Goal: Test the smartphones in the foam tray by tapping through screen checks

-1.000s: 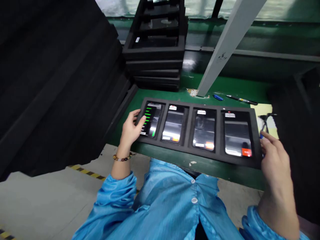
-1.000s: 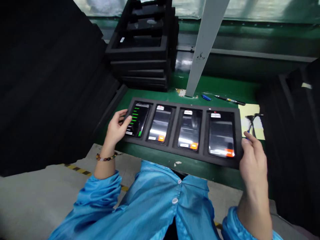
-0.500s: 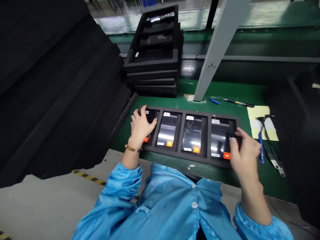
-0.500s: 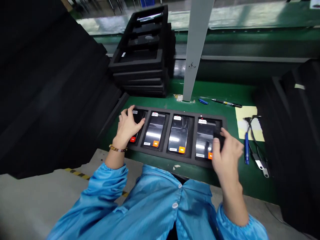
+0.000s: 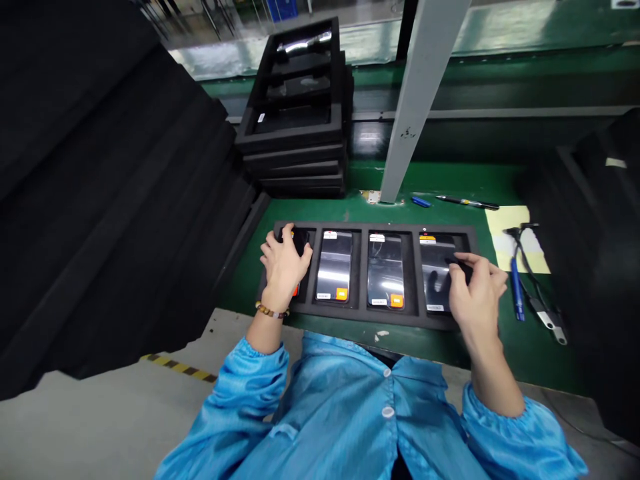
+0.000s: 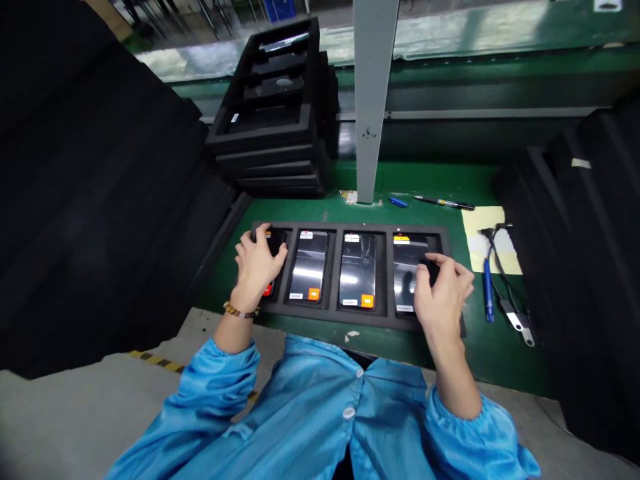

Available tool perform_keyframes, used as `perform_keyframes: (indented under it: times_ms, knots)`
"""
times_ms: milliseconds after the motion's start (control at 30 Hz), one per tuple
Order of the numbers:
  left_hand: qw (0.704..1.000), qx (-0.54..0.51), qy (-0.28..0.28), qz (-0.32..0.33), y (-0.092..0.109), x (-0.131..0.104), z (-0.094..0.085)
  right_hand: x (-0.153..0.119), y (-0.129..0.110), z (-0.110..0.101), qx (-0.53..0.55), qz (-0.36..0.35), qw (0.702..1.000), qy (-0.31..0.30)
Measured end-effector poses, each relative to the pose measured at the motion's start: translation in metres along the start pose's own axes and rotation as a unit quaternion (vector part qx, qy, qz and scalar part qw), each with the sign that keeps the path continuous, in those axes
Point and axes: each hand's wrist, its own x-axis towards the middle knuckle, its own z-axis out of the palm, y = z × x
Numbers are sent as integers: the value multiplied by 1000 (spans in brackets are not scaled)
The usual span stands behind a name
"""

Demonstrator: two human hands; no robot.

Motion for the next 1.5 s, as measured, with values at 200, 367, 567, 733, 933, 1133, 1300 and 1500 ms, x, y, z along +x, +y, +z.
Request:
perform_keyframes:
  times_ms: [200,367,567,733,933,1133,1300,1500]
  knots:
    - [1000,-20,-1,0,-9,3,6,-2,-2,-5,-1,-6,1000,-20]
    - [995,-98,-2,23,-14,9,-1,-11,-29,0,-21,-99,995,-7]
    - [973,-126,-31,190,50,-3,11,-20,-64,32,-24,-192,978,-82]
    - [982,-88,-30,165,86,-10,26,-18,-69,44,-14,-169,981,-91]
    - [977,-47,-64,197,88,-13,22,-18,-72,42,35,-102,988,-114]
    - [972,4,-85,220,94,-16,20,-20,-76,43,47,-88,982,-160]
    - [966,-95,-52,234,64,-10,10,-21,-72,29,43,-96,980,-170]
    - [992,-101,25,69,-19,-3,-10,-23,-62,24,25,-109,983,-146]
